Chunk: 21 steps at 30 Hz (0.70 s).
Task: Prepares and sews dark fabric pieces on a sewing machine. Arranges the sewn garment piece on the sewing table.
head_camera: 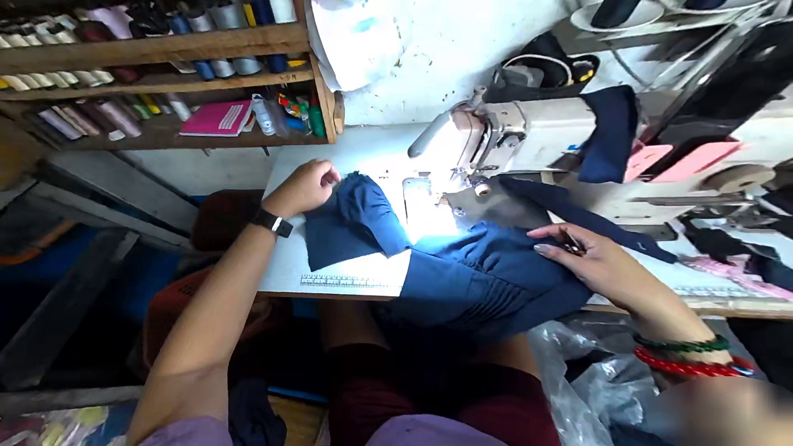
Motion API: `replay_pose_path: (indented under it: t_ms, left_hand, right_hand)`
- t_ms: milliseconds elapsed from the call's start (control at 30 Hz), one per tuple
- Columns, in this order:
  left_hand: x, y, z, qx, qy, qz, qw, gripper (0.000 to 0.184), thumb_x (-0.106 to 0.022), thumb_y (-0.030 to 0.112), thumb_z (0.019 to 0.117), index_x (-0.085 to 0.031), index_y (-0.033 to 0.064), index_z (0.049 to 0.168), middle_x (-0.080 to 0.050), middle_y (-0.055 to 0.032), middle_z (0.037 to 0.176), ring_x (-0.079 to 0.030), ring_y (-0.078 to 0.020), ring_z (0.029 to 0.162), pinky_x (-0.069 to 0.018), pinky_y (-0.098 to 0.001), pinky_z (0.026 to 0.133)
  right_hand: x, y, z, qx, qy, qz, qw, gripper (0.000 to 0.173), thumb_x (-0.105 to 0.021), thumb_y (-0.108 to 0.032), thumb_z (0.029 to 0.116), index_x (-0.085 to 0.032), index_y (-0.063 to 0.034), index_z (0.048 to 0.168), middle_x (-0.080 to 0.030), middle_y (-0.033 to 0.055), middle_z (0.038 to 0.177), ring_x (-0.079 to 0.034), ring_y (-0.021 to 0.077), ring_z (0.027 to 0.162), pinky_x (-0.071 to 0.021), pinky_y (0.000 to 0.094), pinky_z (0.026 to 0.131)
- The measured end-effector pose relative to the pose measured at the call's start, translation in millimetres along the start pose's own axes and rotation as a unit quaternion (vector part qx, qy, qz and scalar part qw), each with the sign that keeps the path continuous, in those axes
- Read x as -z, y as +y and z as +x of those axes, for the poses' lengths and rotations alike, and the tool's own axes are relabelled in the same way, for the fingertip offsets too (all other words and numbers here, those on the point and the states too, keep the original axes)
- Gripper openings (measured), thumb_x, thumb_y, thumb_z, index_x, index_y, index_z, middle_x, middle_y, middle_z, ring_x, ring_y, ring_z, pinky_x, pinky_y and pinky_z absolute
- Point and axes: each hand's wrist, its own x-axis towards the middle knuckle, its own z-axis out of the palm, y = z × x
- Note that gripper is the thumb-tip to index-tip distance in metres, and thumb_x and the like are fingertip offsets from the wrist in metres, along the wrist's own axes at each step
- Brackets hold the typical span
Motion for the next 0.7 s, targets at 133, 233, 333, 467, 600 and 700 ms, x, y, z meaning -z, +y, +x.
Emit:
replay_pose_path:
  t_ms: [133, 233, 333, 467, 600, 700]
  left_hand:
    - [-37.5, -8.9, -22.7, -0.017, -0.038, -0.039, 0.998, 0.052, -0.072, -0.005, 0.0779, -0.064, 0.0029, 0.128, -0.057, -0.0244, 0.13, -0.059, -0.0374, 0.118, -0.0518, -0.0531, 0.096]
    - [-68.2, -26.5, -22.9, -0.006, -0.013, 0.024, 1.0, 0.068, -0.077, 0.005, 0.0812, -0.057, 0.0142, 0.145, -0.044, -0.0262, 0.149, -0.052, -0.0453, 0.128, -0.0473, -0.0628, 0.101]
    - [-81.3, -48.6, -13.5, -0.066, 0.05, 0.005, 0.997, 0.032, -0.07, 0.01, 0.0922, -0.073, 0.0116, 0.124, -0.06, -0.0199, 0.136, -0.059, -0.0376, 0.124, -0.0493, -0.0591, 0.102]
    - [-67.9, -51.4, -6.9, -0.105, 0.022, -0.067, 0.992, 0.021, -0.062, 0.013, 0.098, -0.076, 0.0037, 0.111, -0.062, -0.0164, 0.134, -0.06, -0.0284, 0.125, -0.0487, -0.0498, 0.106]
    - [-33.2, -46.9, -15.7, -0.123, 0.021, -0.134, 0.983, 0.033, -0.044, 0.016, 0.0963, -0.072, 0.0005, 0.103, -0.063, -0.0106, 0.138, -0.056, -0.0223, 0.132, -0.0435, -0.0444, 0.113]
    - [0.3, -28.8, -29.3, -0.133, 0.038, -0.235, 0.962, 0.031, -0.039, 0.016, 0.103, -0.067, 0.0052, 0.11, -0.073, 0.0008, 0.118, -0.066, -0.0105, 0.118, -0.0513, -0.0335, 0.107]
  right_hand:
    - [4.8, 4.6, -4.7, -0.019, -0.005, 0.013, 1.0, 0.025, -0.064, -0.025, 0.0979, -0.07, -0.0107, 0.117, -0.071, 0.0023, 0.111, -0.063, 0.0045, 0.096, -0.0524, 0.0285, 0.085]
    - [5.1, 7.5, -5.7, -0.039, -0.017, 0.017, 0.999, 0.024, -0.063, -0.023, 0.1002, -0.07, -0.0096, 0.119, -0.071, 0.0043, 0.113, -0.065, 0.0078, 0.098, -0.053, 0.0326, 0.087]
    - [9.0, 0.4, -6.7, -0.064, -0.04, 0.032, 0.997, 0.021, -0.058, -0.015, 0.1042, -0.071, -0.0076, 0.119, -0.071, 0.0052, 0.111, -0.064, 0.0094, 0.092, -0.0531, 0.0346, 0.082]
    - [22.1, -7.8, -24.5, -0.131, -0.039, 0.094, 0.986, 0.025, -0.05, -0.016, 0.1082, -0.073, -0.0149, 0.119, -0.072, -0.0003, 0.097, -0.05, 0.0022, 0.06, -0.04, 0.0211, 0.052]
    - [37.5, 9.6, -15.6, -0.151, -0.078, 0.226, 0.959, 0.032, -0.044, -0.012, 0.1077, -0.073, -0.0092, 0.12, -0.06, -0.0036, 0.068, -0.037, -0.0006, 0.043, -0.0286, 0.0157, 0.039]
    - [46.2, 18.0, -12.4, -0.102, -0.109, 0.247, 0.957, 0.027, -0.052, -0.015, 0.1062, -0.073, -0.0096, 0.122, -0.063, -0.0049, 0.073, -0.038, -0.0023, 0.045, -0.0291, 0.0144, 0.04]
